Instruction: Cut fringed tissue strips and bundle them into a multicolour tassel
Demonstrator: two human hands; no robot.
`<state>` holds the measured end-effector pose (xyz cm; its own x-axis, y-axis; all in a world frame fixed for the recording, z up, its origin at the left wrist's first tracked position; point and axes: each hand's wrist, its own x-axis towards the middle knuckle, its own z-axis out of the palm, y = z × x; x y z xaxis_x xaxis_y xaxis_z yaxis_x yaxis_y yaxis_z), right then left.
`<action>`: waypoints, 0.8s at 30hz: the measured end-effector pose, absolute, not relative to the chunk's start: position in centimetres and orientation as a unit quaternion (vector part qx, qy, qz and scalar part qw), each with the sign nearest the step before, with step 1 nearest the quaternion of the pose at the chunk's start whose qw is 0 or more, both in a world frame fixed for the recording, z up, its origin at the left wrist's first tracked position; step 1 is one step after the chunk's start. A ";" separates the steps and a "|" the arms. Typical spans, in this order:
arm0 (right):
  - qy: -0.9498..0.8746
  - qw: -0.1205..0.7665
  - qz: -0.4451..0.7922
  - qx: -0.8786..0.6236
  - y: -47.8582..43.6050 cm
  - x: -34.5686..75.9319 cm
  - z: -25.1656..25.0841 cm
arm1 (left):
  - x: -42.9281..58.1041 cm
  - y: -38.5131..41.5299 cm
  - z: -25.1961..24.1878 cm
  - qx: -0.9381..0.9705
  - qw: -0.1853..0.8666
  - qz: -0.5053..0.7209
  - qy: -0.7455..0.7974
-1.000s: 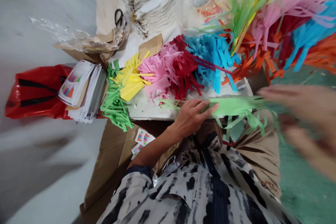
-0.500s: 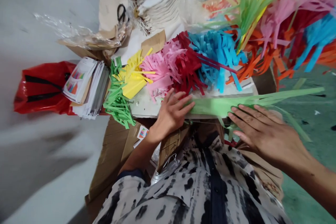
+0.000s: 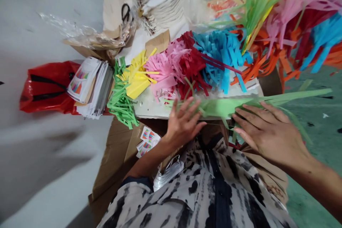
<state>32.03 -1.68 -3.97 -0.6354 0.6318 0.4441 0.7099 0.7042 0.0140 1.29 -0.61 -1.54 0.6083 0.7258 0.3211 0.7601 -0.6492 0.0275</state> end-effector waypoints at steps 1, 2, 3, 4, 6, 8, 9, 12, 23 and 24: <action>-0.899 0.213 -0.094 -0.371 -1.4 31.9 -3.8 | 0.1 -0.3 -0.9 -0.871 0.055 -0.170 -0.458; -0.898 0.218 -0.094 -0.370 -1.2 31.7 -3.6 | -0.8 0.0 -0.2 -0.841 0.047 -0.197 -0.501; -0.898 0.221 -0.093 -0.369 -0.9 31.5 -3.4 | -1.5 0.3 0.5 -0.813 0.026 -0.230 -0.535; -0.897 0.222 -0.091 -0.372 -0.7 31.2 -3.3 | -2.0 0.5 1.2 -0.791 -0.009 -0.259 -0.554; -0.892 0.222 -0.089 -0.385 -0.4 30.7 -3.1 | -2.0 1.0 2.3 -0.776 -0.105 -0.286 -0.552; -0.883 0.220 -0.090 -0.405 -0.2 30.4 -3.0 | -1.3 1.2 2.8 -0.773 -0.156 -0.292 -0.541; -0.879 0.220 -0.093 -0.412 -0.2 30.3 -3.0 | -0.7 1.1 2.9 -0.764 -0.139 -0.304 -0.551; -0.879 0.212 -0.102 -0.415 -0.3 30.4 -3.3 | 1.4 0.4 2.2 -0.741 -0.002 -0.370 -0.561; -0.872 0.220 -0.107 -0.425 -0.4 30.4 -3.5 | 5.0 0.0 -1.4 -0.806 -0.009 -0.218 -0.550; -0.870 0.218 -0.108 -0.429 -0.5 30.4 -3.4 | 4.6 0.6 -1.3 -0.798 -0.016 -0.207 -0.565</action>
<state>30.41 -0.50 -3.44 -0.5372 0.6986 0.4726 0.7932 0.6090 0.0013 4.65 0.56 -1.28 0.2755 0.9091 0.3124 0.8961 -0.3605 0.2589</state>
